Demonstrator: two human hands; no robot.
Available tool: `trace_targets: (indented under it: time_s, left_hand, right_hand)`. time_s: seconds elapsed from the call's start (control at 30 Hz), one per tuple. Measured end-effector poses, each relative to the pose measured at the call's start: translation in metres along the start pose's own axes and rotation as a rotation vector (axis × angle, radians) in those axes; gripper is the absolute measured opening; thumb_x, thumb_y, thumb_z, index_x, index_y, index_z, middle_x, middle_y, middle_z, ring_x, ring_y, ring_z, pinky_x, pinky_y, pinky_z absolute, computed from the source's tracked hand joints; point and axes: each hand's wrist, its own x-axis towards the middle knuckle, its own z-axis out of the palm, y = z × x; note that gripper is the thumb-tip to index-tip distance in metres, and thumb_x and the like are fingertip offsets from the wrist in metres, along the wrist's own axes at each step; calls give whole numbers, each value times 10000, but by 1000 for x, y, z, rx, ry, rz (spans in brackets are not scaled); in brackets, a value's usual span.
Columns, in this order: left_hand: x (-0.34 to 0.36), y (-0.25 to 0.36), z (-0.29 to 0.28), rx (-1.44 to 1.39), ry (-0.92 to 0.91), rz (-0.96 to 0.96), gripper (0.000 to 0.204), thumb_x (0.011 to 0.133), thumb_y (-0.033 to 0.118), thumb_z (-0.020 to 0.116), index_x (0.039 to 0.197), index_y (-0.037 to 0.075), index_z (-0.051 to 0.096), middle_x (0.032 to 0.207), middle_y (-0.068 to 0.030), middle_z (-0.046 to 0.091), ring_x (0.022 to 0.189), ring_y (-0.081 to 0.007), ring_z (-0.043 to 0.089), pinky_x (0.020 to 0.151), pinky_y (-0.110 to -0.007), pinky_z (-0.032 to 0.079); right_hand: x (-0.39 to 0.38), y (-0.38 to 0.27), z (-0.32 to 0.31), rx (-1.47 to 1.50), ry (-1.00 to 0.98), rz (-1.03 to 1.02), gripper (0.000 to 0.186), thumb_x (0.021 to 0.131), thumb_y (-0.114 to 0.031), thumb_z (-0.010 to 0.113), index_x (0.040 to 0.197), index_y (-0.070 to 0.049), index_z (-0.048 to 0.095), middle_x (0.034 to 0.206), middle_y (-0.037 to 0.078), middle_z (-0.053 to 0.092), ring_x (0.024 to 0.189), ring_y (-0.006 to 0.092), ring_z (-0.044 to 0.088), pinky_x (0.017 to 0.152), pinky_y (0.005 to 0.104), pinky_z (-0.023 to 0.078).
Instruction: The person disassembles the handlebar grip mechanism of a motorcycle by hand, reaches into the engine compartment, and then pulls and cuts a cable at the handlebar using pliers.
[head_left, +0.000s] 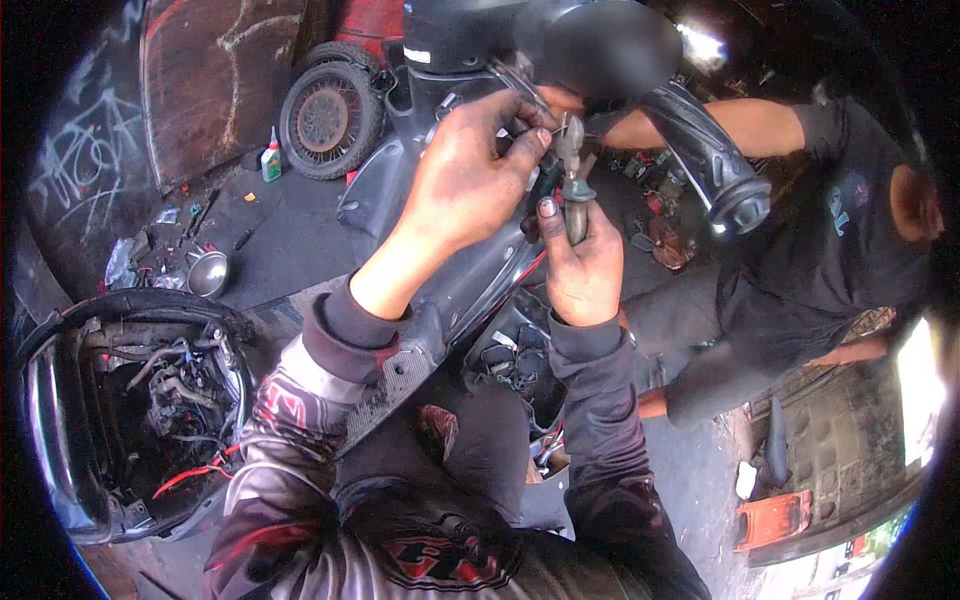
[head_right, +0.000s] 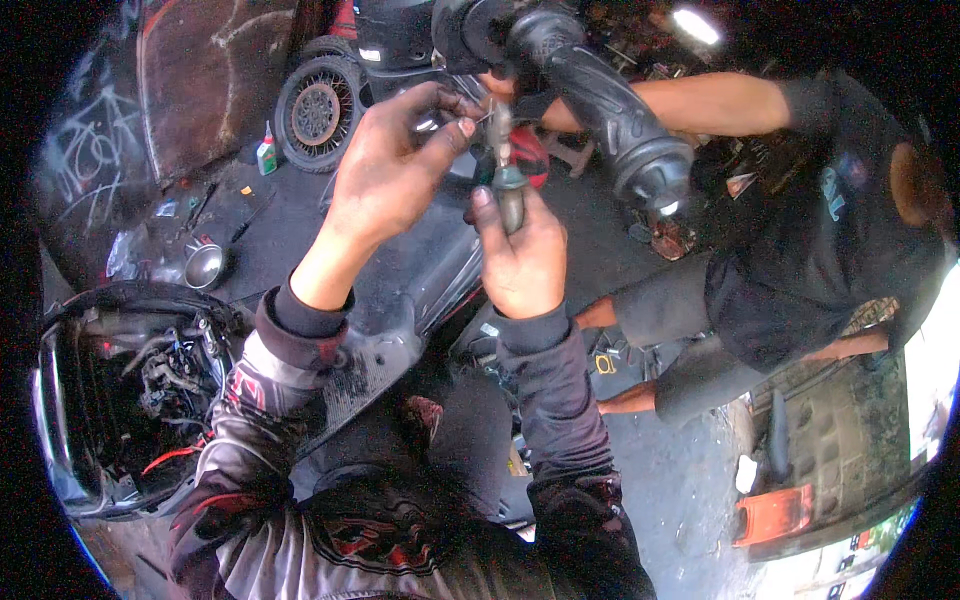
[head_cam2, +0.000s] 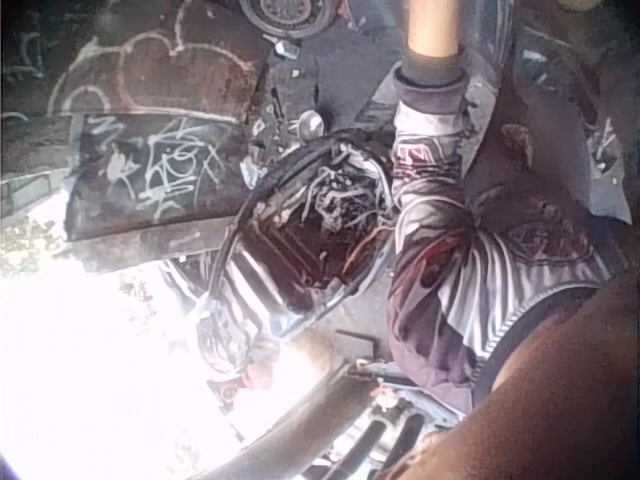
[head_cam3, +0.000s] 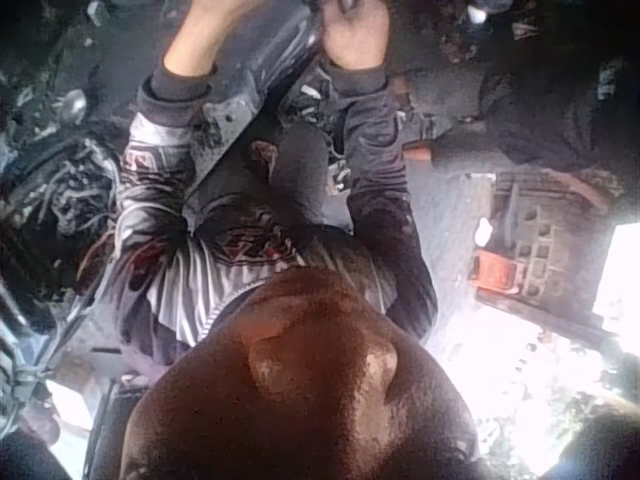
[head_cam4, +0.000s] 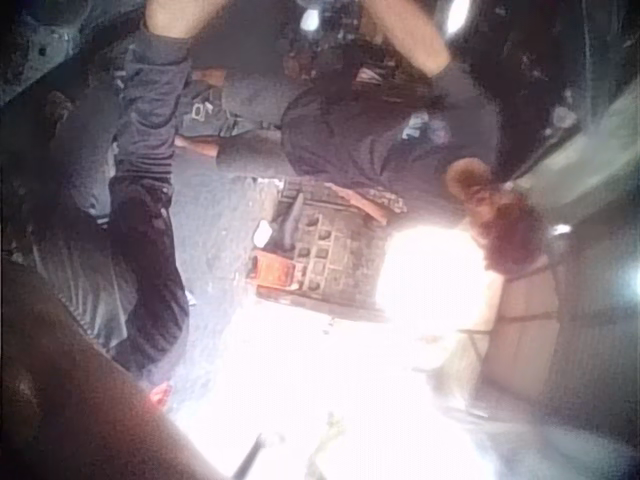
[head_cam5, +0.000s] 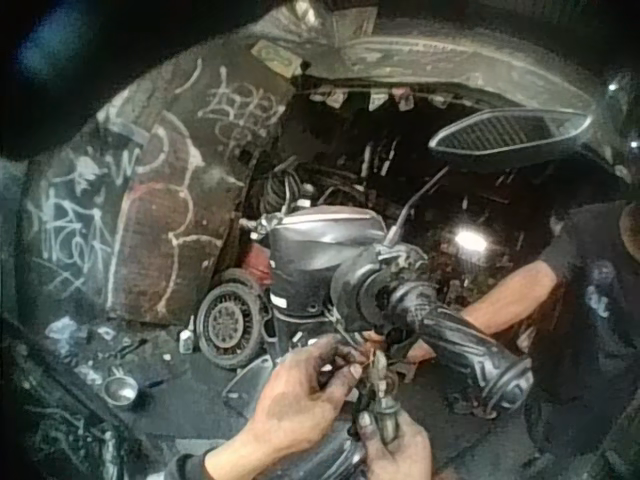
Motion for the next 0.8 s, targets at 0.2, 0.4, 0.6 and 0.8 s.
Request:
trace_targets:
  time_s: [0.2,0.4,0.6,0.8]
  left_hand:
    - [0,3,-2,45,27,25,168,919,60,661,1050,-38,702,926,-162,739,853,-200,717,748,-354,546]
    - [2,5,-1,50,-24,-6,182,934,85,680,1071,-31,710,945,-102,748,904,-114,673,814,-302,529]
    - [0,3,-4,154,34,31,180,919,74,662,1060,-34,693,943,-115,750,887,-139,691,809,-315,536]
    - [-8,-3,2,215,74,121,132,925,61,662,1021,-30,665,933,-106,759,890,-124,710,774,-301,550]
  right_hand:
    - [0,-3,1,-122,31,-5,233,976,-219,688,1035,6,671,817,158,715,747,219,682,723,368,520]
    - [2,8,-4,-284,89,-193,272,942,-234,727,1061,2,661,861,217,680,753,340,661,745,409,510]
    - [19,10,13,-13,-40,-39,269,903,-208,746,1002,13,629,918,280,684,825,454,681,743,463,529]
    - [26,31,14,-112,35,-172,257,932,-192,726,983,9,576,790,167,646,633,354,638,594,458,500]
